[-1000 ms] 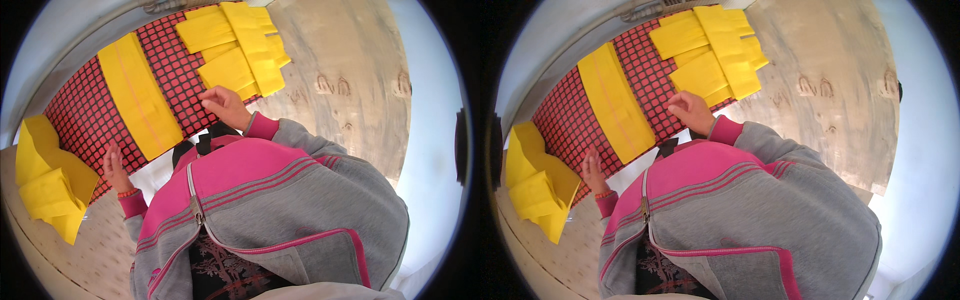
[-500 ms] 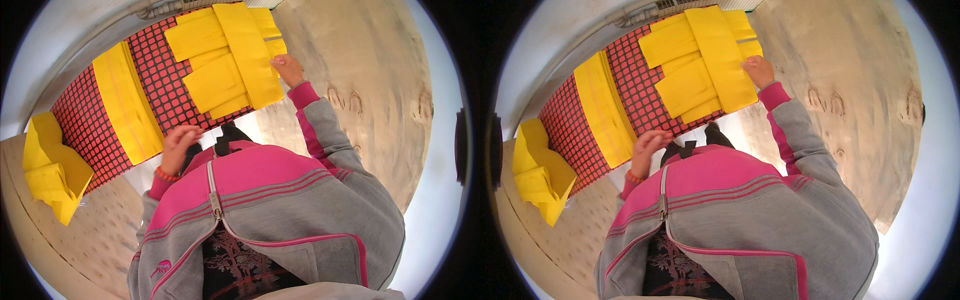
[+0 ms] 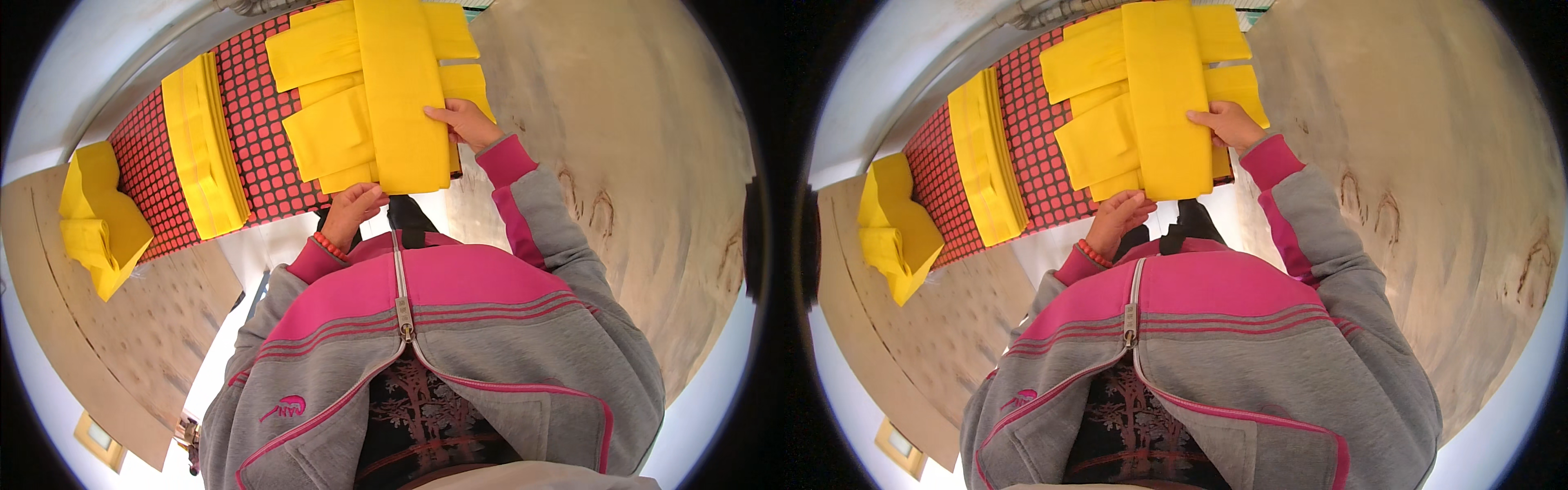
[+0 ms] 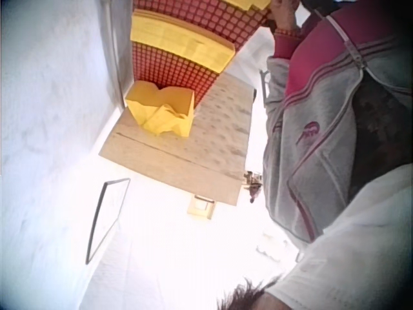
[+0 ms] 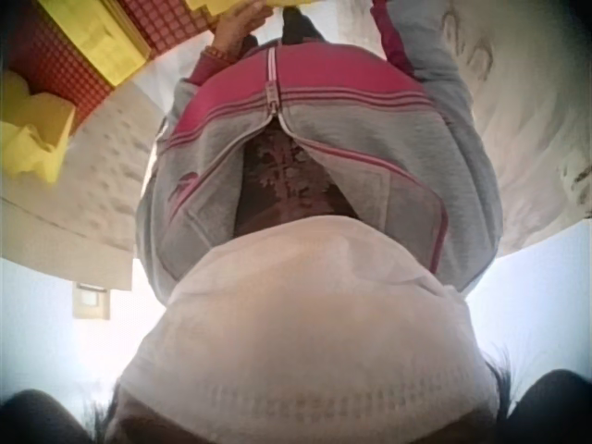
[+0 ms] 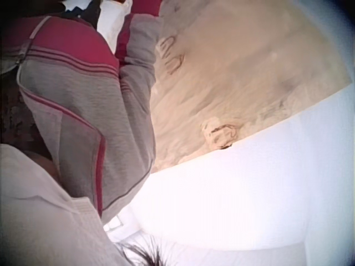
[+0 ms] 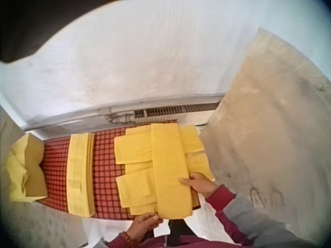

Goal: The person folds multiple yellow sheets of paper on a patterned table, aligning edges and stacking them. The person then ties the stack with a white string.

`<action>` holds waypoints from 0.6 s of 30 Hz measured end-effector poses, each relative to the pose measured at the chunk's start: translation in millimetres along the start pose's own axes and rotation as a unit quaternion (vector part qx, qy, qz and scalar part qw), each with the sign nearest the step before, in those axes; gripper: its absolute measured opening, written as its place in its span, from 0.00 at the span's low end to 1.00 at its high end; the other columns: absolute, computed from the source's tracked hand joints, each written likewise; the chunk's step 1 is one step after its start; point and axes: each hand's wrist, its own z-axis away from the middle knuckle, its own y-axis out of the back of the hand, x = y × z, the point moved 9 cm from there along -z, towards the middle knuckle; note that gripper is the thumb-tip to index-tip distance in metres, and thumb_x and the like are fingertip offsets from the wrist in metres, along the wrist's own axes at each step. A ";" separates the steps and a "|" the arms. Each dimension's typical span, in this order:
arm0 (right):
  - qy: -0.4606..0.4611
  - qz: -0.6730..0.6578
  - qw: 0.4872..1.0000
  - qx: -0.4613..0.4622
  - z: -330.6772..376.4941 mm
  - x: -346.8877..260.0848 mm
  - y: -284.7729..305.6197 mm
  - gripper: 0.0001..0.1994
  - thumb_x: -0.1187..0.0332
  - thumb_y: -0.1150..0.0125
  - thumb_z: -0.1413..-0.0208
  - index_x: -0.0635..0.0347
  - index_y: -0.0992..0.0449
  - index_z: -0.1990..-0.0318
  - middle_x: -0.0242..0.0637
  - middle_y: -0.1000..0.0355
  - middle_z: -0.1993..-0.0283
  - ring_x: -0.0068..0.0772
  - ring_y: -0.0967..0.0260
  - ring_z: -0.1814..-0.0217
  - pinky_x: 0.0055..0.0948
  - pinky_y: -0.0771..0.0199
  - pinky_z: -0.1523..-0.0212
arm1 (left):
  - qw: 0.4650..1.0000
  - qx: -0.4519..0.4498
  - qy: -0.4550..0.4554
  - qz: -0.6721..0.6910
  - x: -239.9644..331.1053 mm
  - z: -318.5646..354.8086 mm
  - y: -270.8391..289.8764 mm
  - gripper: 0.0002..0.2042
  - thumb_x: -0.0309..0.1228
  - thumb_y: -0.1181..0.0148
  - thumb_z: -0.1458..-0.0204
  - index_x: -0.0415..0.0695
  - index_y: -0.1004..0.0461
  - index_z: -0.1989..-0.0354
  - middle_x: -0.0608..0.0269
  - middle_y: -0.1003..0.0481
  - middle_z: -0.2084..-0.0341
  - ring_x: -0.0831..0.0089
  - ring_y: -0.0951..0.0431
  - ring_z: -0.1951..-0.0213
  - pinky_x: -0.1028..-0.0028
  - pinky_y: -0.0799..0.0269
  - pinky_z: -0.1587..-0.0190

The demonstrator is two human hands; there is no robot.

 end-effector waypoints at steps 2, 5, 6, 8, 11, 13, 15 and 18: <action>-0.020 -0.048 0.998 -0.033 5.5 0.2 -10.9 0.17 0.56 0.39 0.40 0.59 0.25 0.51 0.26 0.24 0.61 0.15 0.27 0.65 0.16 0.28 0.65 | 0.996 -0.014 -0.009 0.089 3.4 5.4 -6.5 0.21 0.45 0.48 0.37 0.41 0.30 0.45 0.60 0.25 0.49 0.68 0.26 0.46 0.68 0.33 0.42; -0.020 -0.093 0.991 -0.093 17.2 -6.7 -31.8 0.18 0.58 0.39 0.39 0.58 0.27 0.48 0.26 0.24 0.57 0.17 0.26 0.61 0.18 0.25 0.60 | 0.951 -0.082 -0.036 0.297 22.0 9.6 -19.3 0.23 0.44 0.50 0.36 0.41 0.34 0.40 0.58 0.27 0.46 0.64 0.26 0.44 0.64 0.34 0.40; -0.013 -0.102 0.991 -0.089 21.9 -8.1 -35.8 0.17 0.58 0.39 0.40 0.58 0.26 0.49 0.27 0.24 0.58 0.17 0.26 0.61 0.18 0.27 0.61 | 0.933 -0.108 -0.045 0.340 29.2 12.1 -22.4 0.23 0.43 0.51 0.36 0.41 0.37 0.38 0.57 0.29 0.43 0.63 0.27 0.43 0.63 0.33 0.39; -0.001 -0.118 0.990 -0.078 32.1 -7.9 -45.5 0.16 0.59 0.38 0.41 0.58 0.26 0.50 0.27 0.24 0.58 0.16 0.28 0.61 0.17 0.29 0.63 | 0.949 -0.100 -0.047 0.294 35.9 10.7 -20.8 0.23 0.41 0.50 0.36 0.39 0.37 0.38 0.57 0.29 0.43 0.64 0.27 0.43 0.65 0.31 0.40; -0.005 -0.075 0.994 -0.079 43.2 -3.5 -57.2 0.17 0.60 0.39 0.40 0.60 0.26 0.49 0.30 0.25 0.56 0.19 0.27 0.58 0.21 0.26 0.59 | 0.972 -0.106 -0.053 0.201 42.3 6.3 -20.7 0.21 0.32 0.46 0.38 0.36 0.37 0.39 0.55 0.29 0.44 0.66 0.26 0.44 0.69 0.28 0.43; -0.015 -0.149 0.985 -0.091 43.8 -2.0 -65.0 0.19 0.61 0.40 0.39 0.61 0.29 0.45 0.35 0.26 0.49 0.26 0.27 0.50 0.30 0.25 0.50 | 0.976 -0.108 -0.069 0.177 45.0 11.6 -15.9 0.21 0.29 0.45 0.39 0.35 0.37 0.39 0.54 0.28 0.45 0.66 0.25 0.45 0.69 0.28 0.43; -0.002 -0.283 0.947 -0.151 39.8 -10.7 -77.2 0.20 0.62 0.40 0.39 0.61 0.30 0.43 0.37 0.27 0.46 0.30 0.28 0.45 0.33 0.26 0.45 | 0.973 -0.111 -0.064 0.192 42.4 21.9 -8.4 0.22 0.26 0.43 0.40 0.34 0.37 0.39 0.55 0.27 0.45 0.67 0.24 0.46 0.69 0.28 0.43; -0.005 -0.334 0.938 -0.088 10.7 -12.6 -74.0 0.21 0.61 0.40 0.38 0.58 0.32 0.40 0.36 0.29 0.41 0.32 0.31 0.40 0.35 0.29 0.39 | 0.965 -0.154 -0.052 0.204 39.6 42.5 -0.5 0.22 0.27 0.42 0.42 0.35 0.35 0.40 0.56 0.27 0.46 0.68 0.24 0.46 0.69 0.28 0.43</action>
